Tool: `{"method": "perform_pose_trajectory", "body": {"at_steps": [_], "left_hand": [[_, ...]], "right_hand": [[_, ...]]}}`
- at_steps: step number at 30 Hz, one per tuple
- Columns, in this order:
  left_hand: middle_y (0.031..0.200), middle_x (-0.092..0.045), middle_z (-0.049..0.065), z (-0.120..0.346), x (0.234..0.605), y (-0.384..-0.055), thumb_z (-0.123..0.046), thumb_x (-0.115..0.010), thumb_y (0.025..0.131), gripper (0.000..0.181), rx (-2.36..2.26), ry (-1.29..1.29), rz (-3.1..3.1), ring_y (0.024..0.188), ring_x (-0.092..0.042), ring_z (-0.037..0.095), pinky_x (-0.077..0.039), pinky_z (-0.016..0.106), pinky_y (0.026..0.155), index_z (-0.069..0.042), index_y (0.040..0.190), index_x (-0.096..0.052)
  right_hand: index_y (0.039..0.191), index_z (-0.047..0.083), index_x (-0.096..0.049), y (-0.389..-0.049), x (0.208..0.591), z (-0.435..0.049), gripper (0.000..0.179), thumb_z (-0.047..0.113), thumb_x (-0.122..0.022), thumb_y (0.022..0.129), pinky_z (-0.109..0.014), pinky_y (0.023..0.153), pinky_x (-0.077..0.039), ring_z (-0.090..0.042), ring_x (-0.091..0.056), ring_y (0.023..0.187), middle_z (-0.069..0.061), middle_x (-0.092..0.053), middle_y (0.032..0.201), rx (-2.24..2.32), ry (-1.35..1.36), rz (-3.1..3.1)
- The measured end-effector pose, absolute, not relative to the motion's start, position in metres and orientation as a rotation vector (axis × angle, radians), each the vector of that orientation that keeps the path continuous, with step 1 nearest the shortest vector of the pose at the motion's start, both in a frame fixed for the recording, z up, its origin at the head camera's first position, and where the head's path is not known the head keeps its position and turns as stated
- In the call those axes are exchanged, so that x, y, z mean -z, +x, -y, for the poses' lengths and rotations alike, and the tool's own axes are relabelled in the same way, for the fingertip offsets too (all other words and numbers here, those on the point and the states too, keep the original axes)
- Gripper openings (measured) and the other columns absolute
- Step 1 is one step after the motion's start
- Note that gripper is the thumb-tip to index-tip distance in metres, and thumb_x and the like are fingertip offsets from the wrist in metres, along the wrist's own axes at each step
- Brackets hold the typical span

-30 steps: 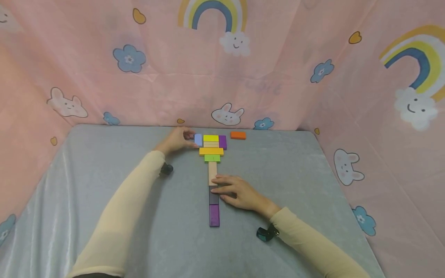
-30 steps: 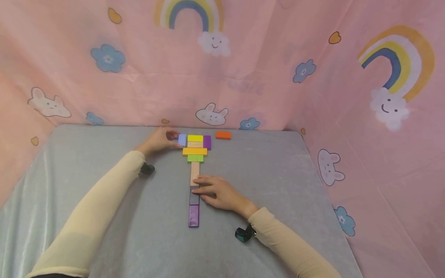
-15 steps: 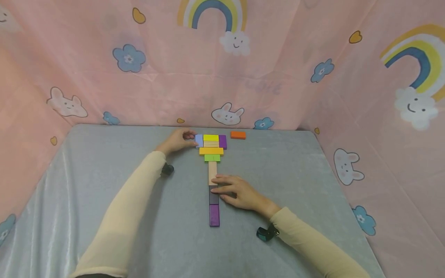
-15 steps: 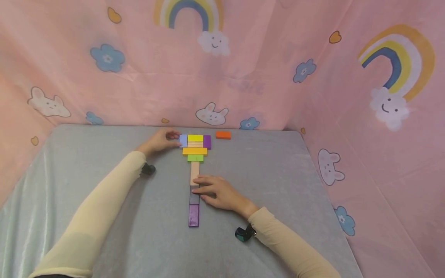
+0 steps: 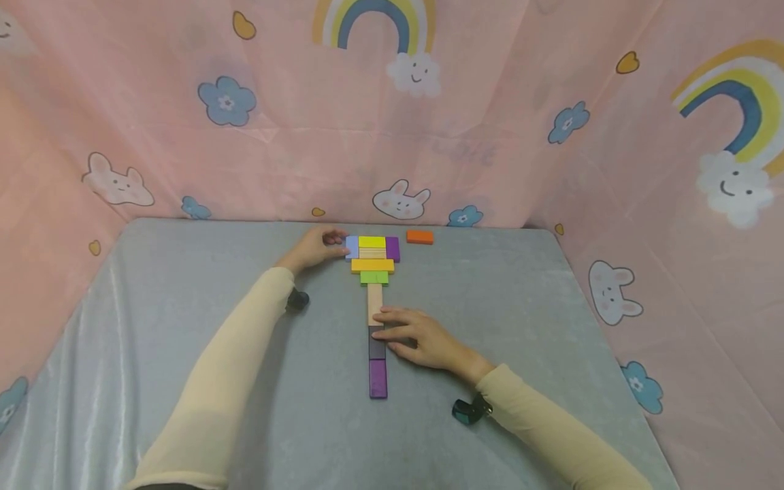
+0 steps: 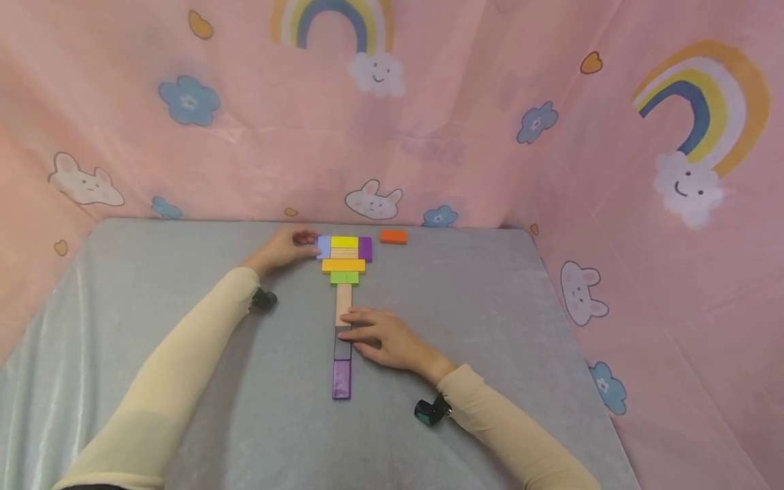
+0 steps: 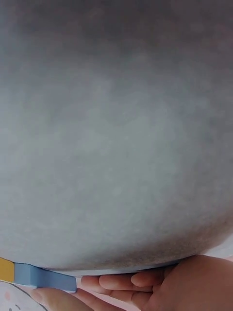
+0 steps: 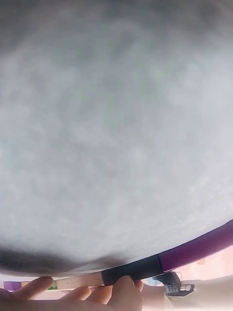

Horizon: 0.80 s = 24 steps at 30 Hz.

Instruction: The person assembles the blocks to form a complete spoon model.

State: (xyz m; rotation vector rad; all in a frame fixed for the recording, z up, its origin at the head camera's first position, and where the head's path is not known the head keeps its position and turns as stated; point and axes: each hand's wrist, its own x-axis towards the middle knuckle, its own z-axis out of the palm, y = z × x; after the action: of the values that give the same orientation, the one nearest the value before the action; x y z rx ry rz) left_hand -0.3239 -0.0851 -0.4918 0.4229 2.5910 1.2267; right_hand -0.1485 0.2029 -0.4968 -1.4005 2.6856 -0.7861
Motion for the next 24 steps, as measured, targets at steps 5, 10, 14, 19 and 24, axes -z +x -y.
{"method": "perform_pose_trajectory", "body": {"at_steps": [5, 10, 14, 19, 24], "left_hand": [[0.122, -0.064, 0.013, 0.0849, 0.4899, -0.3233, -0.028, -0.074, 0.089, 0.049, -1.241, 0.425, -2.581, 0.115, -0.056, 0.028, -0.045, 0.044, 0.107, -0.009, 0.132, -0.06], [0.122, -0.063, 0.012, 0.0845, 0.4875, -0.3218, -0.028, -0.074, 0.089, 0.048, -1.25, 0.412, -2.572, 0.115, -0.055, 0.027, -0.045, 0.044, 0.107, -0.009, 0.132, -0.061], [0.122, -0.063, 0.012, 0.084, 0.4864, -0.3206, -0.027, -0.074, 0.089, 0.048, -1.261, 0.404, -2.564, 0.116, -0.055, 0.027, -0.045, 0.044, 0.107, -0.009, 0.132, -0.06], [0.121, -0.063, 0.013, 0.084, 0.4871, -0.3197, -0.027, -0.074, 0.089, 0.048, -1.273, 0.407, -2.564, 0.115, -0.054, 0.028, -0.045, 0.044, 0.107, -0.009, 0.132, -0.06], [0.121, -0.063, 0.013, 0.0847, 0.4872, -0.3197, -0.028, -0.073, 0.09, 0.049, -1.278, 0.414, -2.563, 0.114, -0.054, 0.027, -0.045, 0.043, 0.106, -0.009, 0.133, -0.06]], "right_hand": [[0.131, 0.027, -0.065, -0.1491, 0.4965, -0.2031, 0.035, 0.023, -0.062, 0.096, -0.05, 0.113, -0.042, -0.019, -0.044, 0.144, 0.003, -0.054, 0.149, 0.784, -1.388, -2.678], [0.131, 0.026, -0.066, -0.1496, 0.4977, -0.2032, 0.036, 0.021, -0.063, 0.095, -0.05, 0.112, -0.043, -0.021, -0.045, 0.143, 0.001, -0.055, 0.148, 0.777, -1.414, -2.691], [0.131, 0.026, -0.066, -0.1497, 0.4981, -0.2035, 0.036, 0.021, -0.063, 0.095, -0.05, 0.112, -0.043, -0.02, -0.045, 0.143, 0.002, -0.054, 0.148, 0.782, -1.403, -2.69], [0.131, 0.027, -0.065, -0.149, 0.4979, -0.2033, 0.036, 0.023, -0.062, 0.096, -0.049, 0.113, -0.042, -0.019, -0.044, 0.143, 0.004, -0.053, 0.149, 0.784, -1.381, -2.687], [0.131, 0.028, -0.065, -0.1486, 0.4986, -0.2031, 0.035, 0.023, -0.062, 0.096, -0.049, 0.114, -0.042, -0.018, -0.044, 0.143, 0.004, -0.053, 0.149, 0.79, -1.374, -2.691]]}}
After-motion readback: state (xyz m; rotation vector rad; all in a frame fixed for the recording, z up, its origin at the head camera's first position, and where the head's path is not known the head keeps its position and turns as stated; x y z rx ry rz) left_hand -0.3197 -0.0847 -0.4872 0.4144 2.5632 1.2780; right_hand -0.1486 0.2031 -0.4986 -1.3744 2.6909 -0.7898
